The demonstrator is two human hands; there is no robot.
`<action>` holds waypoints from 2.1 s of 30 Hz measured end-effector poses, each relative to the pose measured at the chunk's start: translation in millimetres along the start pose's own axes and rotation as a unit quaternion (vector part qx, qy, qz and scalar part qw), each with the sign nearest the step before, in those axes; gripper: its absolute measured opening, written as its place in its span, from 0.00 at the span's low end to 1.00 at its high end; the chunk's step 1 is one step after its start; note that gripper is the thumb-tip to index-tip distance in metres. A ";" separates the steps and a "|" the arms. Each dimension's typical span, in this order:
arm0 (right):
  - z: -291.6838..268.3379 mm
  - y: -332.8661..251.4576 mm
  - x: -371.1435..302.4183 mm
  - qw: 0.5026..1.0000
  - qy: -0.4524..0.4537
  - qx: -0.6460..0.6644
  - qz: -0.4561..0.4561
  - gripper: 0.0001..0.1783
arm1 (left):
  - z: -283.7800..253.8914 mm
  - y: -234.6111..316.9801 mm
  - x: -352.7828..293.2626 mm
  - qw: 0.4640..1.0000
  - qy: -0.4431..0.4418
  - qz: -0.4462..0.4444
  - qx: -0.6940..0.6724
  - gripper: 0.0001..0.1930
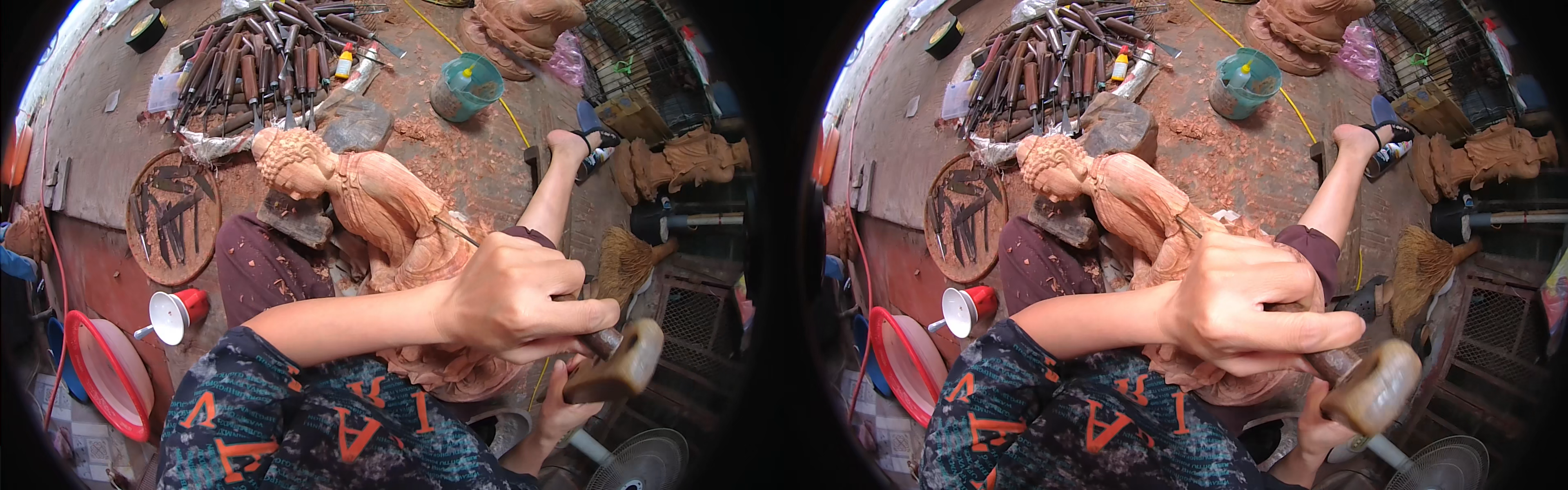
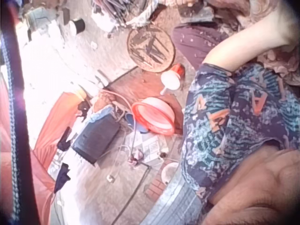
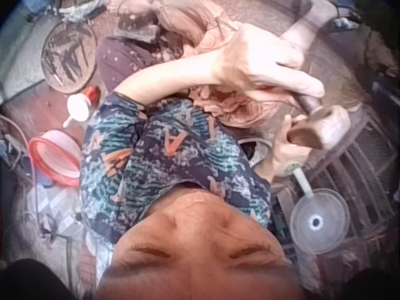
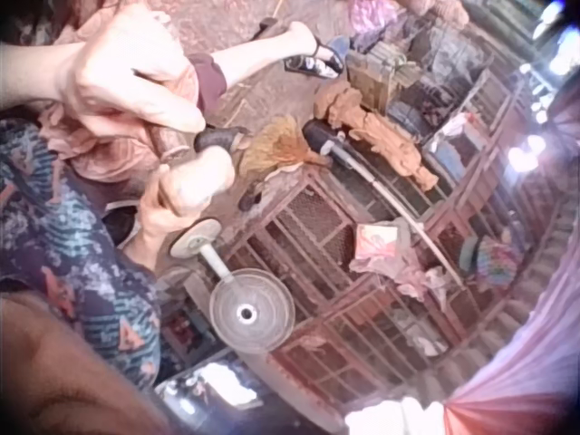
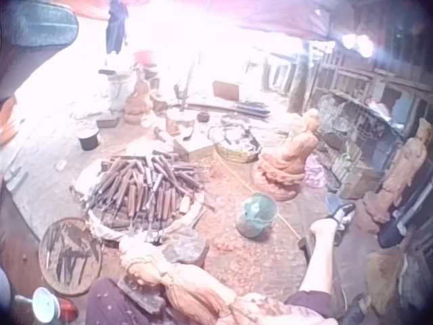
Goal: The person carves a wooden Buddha statue using a chisel and a wooden mallet. They repeatedly strike the chisel to shape the wood, occasionally switching tools from a collection nearby.
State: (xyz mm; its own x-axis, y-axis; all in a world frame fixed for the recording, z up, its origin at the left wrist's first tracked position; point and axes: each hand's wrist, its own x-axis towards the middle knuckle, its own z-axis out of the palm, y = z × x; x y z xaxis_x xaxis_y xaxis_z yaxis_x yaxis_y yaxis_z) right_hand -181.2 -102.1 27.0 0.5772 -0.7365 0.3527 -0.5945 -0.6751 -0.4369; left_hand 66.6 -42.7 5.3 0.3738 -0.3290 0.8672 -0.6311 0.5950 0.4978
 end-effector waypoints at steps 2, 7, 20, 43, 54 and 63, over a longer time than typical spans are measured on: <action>4.6 -9.9 0.5 0.998 0.015 0.057 -0.011 0.34 | 1.2 0.2 -1.2 1.000 -0.013 0.009 0.005 0.16; 15.3 -16.6 5.2 0.990 0.032 0.133 0.024 0.34 | 4.7 -0.9 -6.2 0.997 -0.075 -0.009 0.024 0.16; 26.0 6.0 -1.8 0.968 0.007 0.227 0.104 0.38 | 9.0 4.9 5.1 0.986 -0.152 -0.039 0.055 0.18; 52.9 -26.5 6.1 0.951 0.007 0.252 0.177 0.30 | 30.1 -29.6 17.5 0.968 -0.042 -0.126 0.211 0.13; 59.0 -21.1 -0.4 0.935 0.043 0.302 0.180 0.34 | 27.7 0.2 19.8 0.972 -0.091 -0.101 0.192 0.13; 58.3 -22.3 -0.7 0.946 0.045 0.277 0.162 0.38 | 19.2 -3.1 9.2 0.993 -0.040 -0.063 0.096 0.18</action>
State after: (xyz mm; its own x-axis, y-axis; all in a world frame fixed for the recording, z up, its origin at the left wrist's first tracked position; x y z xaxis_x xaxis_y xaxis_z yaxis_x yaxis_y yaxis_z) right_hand -135.7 -84.1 -11.7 0.3492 -0.9188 0.1843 -0.3335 -0.3057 -0.8918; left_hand 59.0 -61.6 12.0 0.4081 -0.4530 0.7926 -0.7037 0.3971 0.5892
